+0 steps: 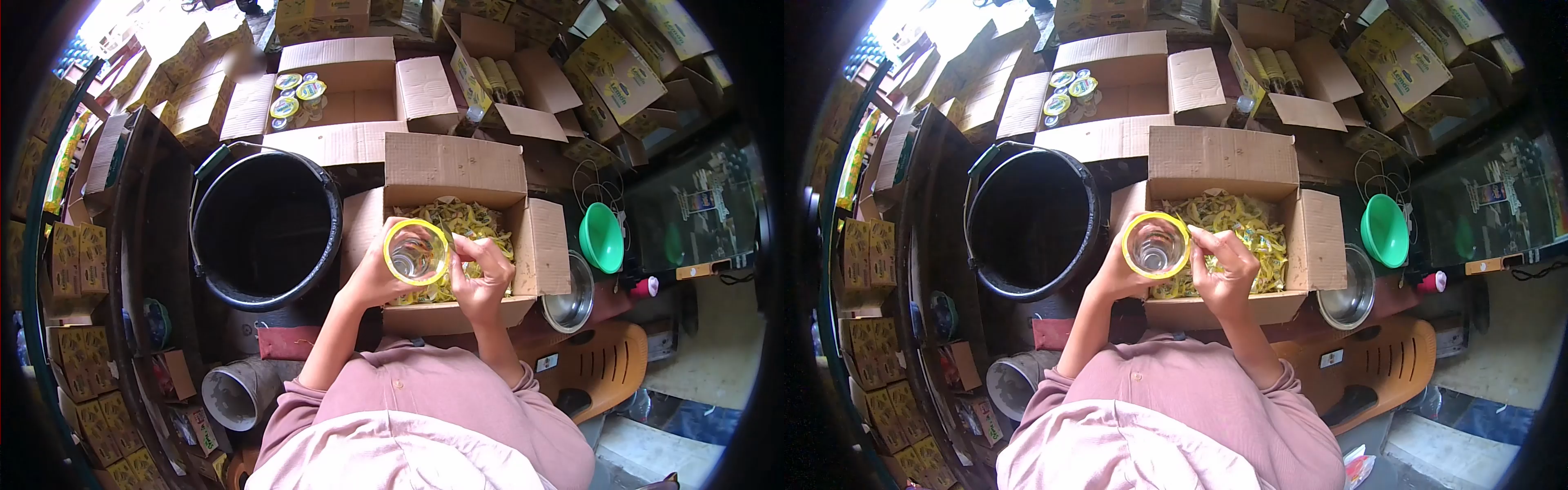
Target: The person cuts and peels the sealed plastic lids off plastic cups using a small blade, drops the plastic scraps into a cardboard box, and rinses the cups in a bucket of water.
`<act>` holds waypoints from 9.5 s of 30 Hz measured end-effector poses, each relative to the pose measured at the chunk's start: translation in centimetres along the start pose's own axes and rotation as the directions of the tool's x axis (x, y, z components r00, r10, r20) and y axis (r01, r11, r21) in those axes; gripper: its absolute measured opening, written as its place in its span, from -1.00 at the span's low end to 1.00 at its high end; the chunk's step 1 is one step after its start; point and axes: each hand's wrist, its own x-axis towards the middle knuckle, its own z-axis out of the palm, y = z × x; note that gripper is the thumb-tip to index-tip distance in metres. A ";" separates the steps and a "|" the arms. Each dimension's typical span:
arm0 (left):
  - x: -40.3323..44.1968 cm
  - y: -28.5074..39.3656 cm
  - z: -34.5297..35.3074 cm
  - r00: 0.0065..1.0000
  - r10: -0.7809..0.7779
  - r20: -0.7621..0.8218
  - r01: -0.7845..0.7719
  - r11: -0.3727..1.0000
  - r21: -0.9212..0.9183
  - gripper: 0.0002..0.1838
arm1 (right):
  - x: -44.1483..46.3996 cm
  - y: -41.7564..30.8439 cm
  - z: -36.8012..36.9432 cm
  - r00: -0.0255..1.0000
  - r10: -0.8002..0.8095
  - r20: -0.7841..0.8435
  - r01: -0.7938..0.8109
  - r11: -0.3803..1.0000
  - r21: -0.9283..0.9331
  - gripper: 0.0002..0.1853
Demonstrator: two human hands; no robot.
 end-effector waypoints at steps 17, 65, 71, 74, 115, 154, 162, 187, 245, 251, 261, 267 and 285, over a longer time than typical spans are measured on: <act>-0.3 -1.8 -0.9 0.996 0.020 0.091 -0.033 0.989 0.144 -0.16 | -0.2 0.2 0.3 1.000 0.006 -0.006 -0.006 1.000 -0.010 -0.67; 0.2 0.3 -1.4 0.990 0.089 0.111 -0.094 0.995 0.041 -0.48 | -0.5 -0.1 1.0 0.991 -0.128 -0.039 0.123 0.987 -0.106 -0.65; -0.2 -0.9 -1.6 0.989 -0.007 0.144 0.009 1.000 -0.010 -0.33 | -0.5 -0.1 1.2 0.991 -0.124 -0.045 0.119 0.988 -0.102 -0.65; -0.2 -0.8 -1.6 0.988 0.003 0.154 0.007 0.998 -0.063 -0.33 | -0.6 -0.2 1.3 0.992 -0.120 -0.045 0.115 0.988 -0.106 -0.66; -0.4 -1.5 -0.2 0.997 0.035 -0.070 -0.039 0.997 -0.063 -0.29 | -1.3 -1.1 0.8 0.996 -0.007 -0.089 0.009 1.000 0.022 -0.78; -0.6 -1.9 0.5 0.995 0.090 -0.047 -0.098 0.970 -0.222 -0.26 | -1.0 -0.5 1.0 0.994 -0.070 -0.080 0.064 0.995 -0.080 -0.78; -0.6 -1.5 0.0 0.997 0.077 0.012 -0.075 0.991 -0.110 -0.31 | -0.4 -0.1 0.8 0.997 -0.020 -0.074 0.022 1.000 0.022 -0.77; -0.6 -0.3 0.1 0.990 0.067 0.127 -0.046 0.986 -0.163 -0.33 | -0.7 0.1 0.0 0.998 -0.025 -0.058 0.030 0.996 0.087 -0.75; -1.1 -1.5 2.5 0.996 -0.031 -0.085 -0.002 0.932 -0.362 -0.30 | -1.3 -0.4 0.6 0.987 -0.082 -0.137 0.081 0.997 -0.015 -0.76; -1.1 -1.6 2.0 0.999 0.027 -0.018 -0.031 0.974 -0.223 -0.32 | -1.0 0.0 0.5 0.983 -0.116 -0.142 0.107 0.992 -0.070 -0.75; -1.0 -0.9 1.7 0.994 -0.110 -0.010 0.097 0.910 -0.403 -0.37 | -1.1 0.2 -0.1 0.993 0.023 -0.116 -0.013 0.996 0.087 -0.81; -1.6 -2.7 1.4 0.990 -0.141 0.000 0.123 0.868 -0.482 -0.35 | -0.5 0.6 -0.9 0.978 0.031 -0.208 -0.010 0.995 0.101 -0.80; -0.9 0.6 0.3 0.956 0.056 -0.287 -0.026 0.994 0.106 -0.31 | -0.4 4.1 -2.5 0.981 0.157 0.112 -0.142 0.981 -0.135 -0.64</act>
